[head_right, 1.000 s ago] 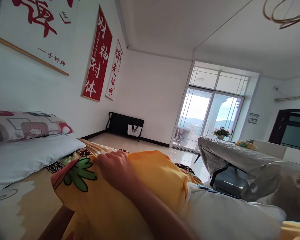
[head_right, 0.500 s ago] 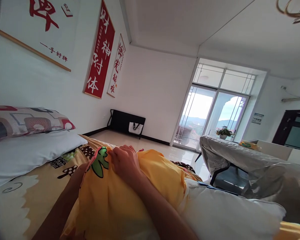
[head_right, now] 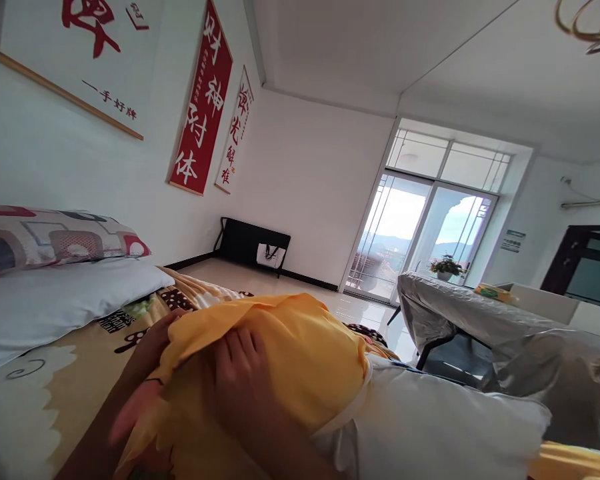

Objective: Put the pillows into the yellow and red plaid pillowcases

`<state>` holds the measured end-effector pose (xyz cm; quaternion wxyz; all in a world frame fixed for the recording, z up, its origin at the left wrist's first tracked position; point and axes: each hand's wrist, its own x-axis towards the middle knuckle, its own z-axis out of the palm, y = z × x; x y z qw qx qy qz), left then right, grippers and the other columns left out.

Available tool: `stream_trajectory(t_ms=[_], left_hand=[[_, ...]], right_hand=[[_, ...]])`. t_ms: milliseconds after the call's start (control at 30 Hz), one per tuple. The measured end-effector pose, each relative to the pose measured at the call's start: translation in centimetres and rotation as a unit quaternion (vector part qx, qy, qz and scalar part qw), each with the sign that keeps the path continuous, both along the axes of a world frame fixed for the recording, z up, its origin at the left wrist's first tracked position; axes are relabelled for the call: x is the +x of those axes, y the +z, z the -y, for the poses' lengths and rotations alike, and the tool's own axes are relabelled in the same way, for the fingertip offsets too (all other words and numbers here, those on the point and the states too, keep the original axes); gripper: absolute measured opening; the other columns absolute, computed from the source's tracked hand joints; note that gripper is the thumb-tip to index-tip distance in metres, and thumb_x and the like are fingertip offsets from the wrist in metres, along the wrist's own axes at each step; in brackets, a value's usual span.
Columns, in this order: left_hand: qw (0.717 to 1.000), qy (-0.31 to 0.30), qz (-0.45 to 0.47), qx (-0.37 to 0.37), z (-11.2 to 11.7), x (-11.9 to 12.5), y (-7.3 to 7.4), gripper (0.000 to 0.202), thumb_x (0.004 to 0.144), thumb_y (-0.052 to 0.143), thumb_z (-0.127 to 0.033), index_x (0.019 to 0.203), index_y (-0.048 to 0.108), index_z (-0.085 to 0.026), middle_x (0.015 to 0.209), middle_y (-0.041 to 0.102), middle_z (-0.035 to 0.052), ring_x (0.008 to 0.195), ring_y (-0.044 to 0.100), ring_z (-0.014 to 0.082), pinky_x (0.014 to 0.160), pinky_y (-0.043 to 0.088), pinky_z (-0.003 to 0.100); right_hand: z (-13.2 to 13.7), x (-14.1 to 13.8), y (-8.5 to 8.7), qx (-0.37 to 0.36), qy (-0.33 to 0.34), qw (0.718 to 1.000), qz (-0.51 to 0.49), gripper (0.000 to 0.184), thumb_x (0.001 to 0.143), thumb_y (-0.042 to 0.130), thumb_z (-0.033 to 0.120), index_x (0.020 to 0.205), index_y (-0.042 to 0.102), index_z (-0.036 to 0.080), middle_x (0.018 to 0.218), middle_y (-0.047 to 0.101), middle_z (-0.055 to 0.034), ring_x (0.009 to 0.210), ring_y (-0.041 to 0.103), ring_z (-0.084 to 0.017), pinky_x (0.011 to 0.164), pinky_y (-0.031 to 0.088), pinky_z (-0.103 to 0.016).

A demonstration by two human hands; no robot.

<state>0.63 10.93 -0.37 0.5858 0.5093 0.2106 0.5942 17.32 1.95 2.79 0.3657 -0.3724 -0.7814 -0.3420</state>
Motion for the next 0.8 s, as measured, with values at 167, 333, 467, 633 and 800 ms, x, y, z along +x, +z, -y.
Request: stream_trajectory(t_ms=[167, 333, 467, 633, 800], left_hand=[[0.999, -0.007, -0.029, 0.042, 0.9, 1.2, 0.0, 0.038, 0.072, 0.069, -0.041, 0.099, 0.063, -0.016, 0.090, 0.067, 0.0041, 0.082, 0.061, 0.0178, 0.069, 0.046, 0.023], [0.985, -0.010, -0.112, 0.133, 0.9, 2.0, 0.3, 0.033, 0.077, 0.064, -0.034, 0.105, 0.061, -0.016, 0.107, 0.064, 0.0073, 0.086, 0.058, 0.0180, 0.075, 0.048, 0.025], [0.980, 0.006, -0.134, 0.149, 1.7, 1.9, 0.6, 0.026, 0.073, 0.064, -0.025, 0.098, 0.063, -0.017, 0.094, 0.065, 0.0040, 0.080, 0.057, 0.0175, 0.070, 0.046, 0.023], [0.979, -0.019, -0.138, 0.149, 3.2, 1.4, 1.4, 0.009, 0.068, 0.066, -0.024, 0.068, 0.062, -0.016, 0.066, 0.057, 0.0008, 0.070, 0.050, 0.0166, 0.063, 0.044, 0.022], [0.980, -0.037, -0.140, 0.133, 3.1, 0.4, 1.3, 0.019, 0.064, 0.070, -0.032, 0.070, 0.064, -0.014, 0.068, 0.055, 0.0017, 0.065, 0.043, 0.0142, 0.057, 0.039, 0.022]], right_hand=[[-2.6, 0.7, -0.6, -0.034, -0.010, 0.998, -0.052, 0.021, 0.076, 0.053, 0.013, 0.093, 0.064, 0.016, 0.094, 0.065, -0.0107, 0.091, 0.052, -0.025, 0.079, 0.037, -0.038], [-3.4, 0.4, -0.8, -0.069, 0.022, 0.987, -0.142, 0.011, 0.078, 0.055, 0.015, 0.084, 0.063, 0.018, 0.087, 0.066, -0.0072, 0.085, 0.054, -0.022, 0.077, 0.036, -0.035], [-2.2, -0.9, 0.5, -0.150, 0.028, 0.962, -0.228, 0.004, 0.081, 0.056, 0.020, 0.079, 0.059, 0.020, 0.079, 0.066, -0.0031, 0.075, 0.054, -0.019, 0.070, 0.037, -0.030], [-0.6, -2.0, 1.9, -0.181, 0.042, 0.958, -0.217, 0.009, 0.082, 0.056, 0.020, 0.072, 0.055, 0.021, 0.066, 0.062, 0.0000, 0.065, 0.053, -0.016, 0.061, 0.036, -0.026], [0.8, -2.1, 2.9, -0.174, 0.095, 0.961, -0.192, 0.018, 0.086, 0.049, 0.020, 0.069, 0.053, 0.022, 0.062, 0.059, 0.0014, 0.058, 0.050, -0.013, 0.058, 0.038, -0.025]])
